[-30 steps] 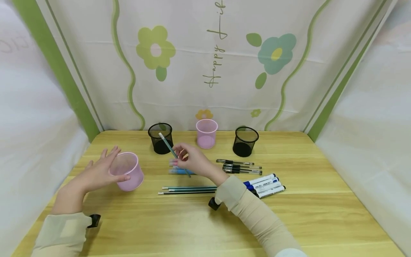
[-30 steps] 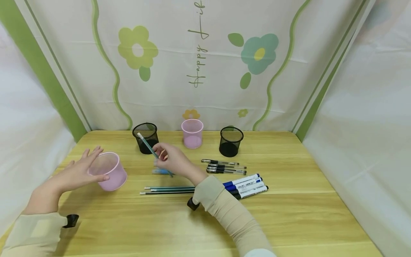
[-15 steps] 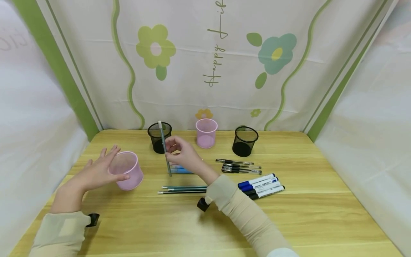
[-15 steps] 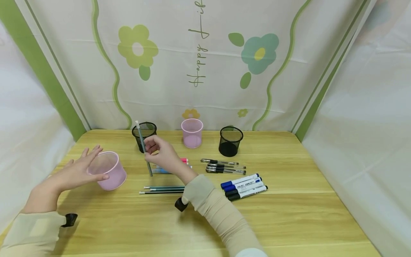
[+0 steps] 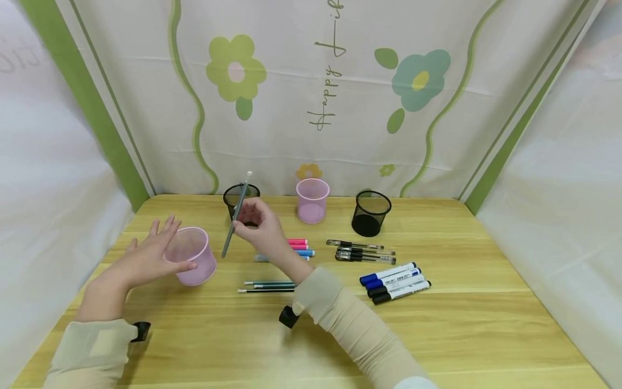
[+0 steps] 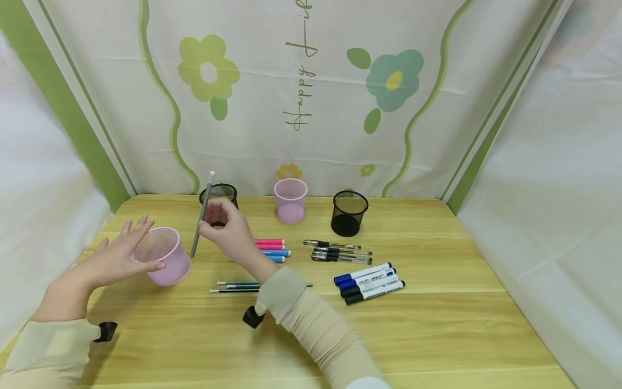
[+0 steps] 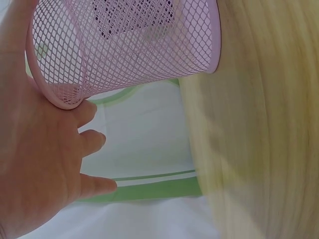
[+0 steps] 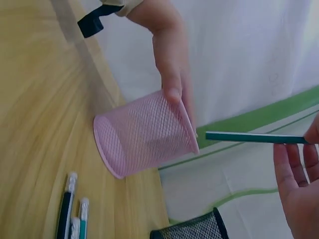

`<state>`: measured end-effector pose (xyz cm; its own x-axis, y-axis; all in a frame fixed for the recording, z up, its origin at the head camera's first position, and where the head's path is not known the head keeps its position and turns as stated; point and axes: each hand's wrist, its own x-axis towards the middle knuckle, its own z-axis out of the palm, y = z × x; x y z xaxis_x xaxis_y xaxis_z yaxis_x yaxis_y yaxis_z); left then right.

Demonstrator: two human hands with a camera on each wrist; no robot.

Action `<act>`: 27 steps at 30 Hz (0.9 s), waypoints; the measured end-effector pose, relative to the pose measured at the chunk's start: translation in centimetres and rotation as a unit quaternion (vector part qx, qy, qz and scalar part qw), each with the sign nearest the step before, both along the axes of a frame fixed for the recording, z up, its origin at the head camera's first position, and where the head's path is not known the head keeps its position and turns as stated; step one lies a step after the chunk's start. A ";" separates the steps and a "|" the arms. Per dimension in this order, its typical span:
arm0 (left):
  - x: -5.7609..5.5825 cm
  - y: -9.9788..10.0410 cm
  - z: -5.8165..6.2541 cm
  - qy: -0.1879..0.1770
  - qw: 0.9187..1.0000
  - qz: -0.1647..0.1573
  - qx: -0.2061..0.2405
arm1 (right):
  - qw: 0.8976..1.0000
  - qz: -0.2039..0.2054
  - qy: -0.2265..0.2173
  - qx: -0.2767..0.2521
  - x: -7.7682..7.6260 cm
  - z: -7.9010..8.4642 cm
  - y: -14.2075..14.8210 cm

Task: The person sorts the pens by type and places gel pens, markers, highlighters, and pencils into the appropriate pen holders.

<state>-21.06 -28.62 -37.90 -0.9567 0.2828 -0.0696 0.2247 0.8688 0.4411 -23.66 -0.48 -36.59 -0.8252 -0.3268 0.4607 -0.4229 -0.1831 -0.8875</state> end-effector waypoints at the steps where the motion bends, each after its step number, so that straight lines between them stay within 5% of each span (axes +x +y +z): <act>1: 0.0 0.0 0.0 0.001 1.000 -0.001 -0.002 | 1.000 -0.004 0.001 -0.011 0.1 0.0 -0.2; 15: -0.2 0.0 -0.2 0.002 1.000 -0.002 -0.014 | 0.993 -0.027 -0.041 -0.103 0.7 -0.8 -3.8; 27: -0.4 0.1 0.1 0.000 1.000 -0.003 -0.031 | 0.995 -0.049 -0.085 -0.028 0.7 -2.3 -4.7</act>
<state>-21.47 -28.50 -37.79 -0.9548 0.2837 -0.0883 0.2298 0.8934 0.3861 -22.91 -5.23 -38.92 -0.9192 -0.2192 0.3273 -0.2862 -0.1990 -0.9373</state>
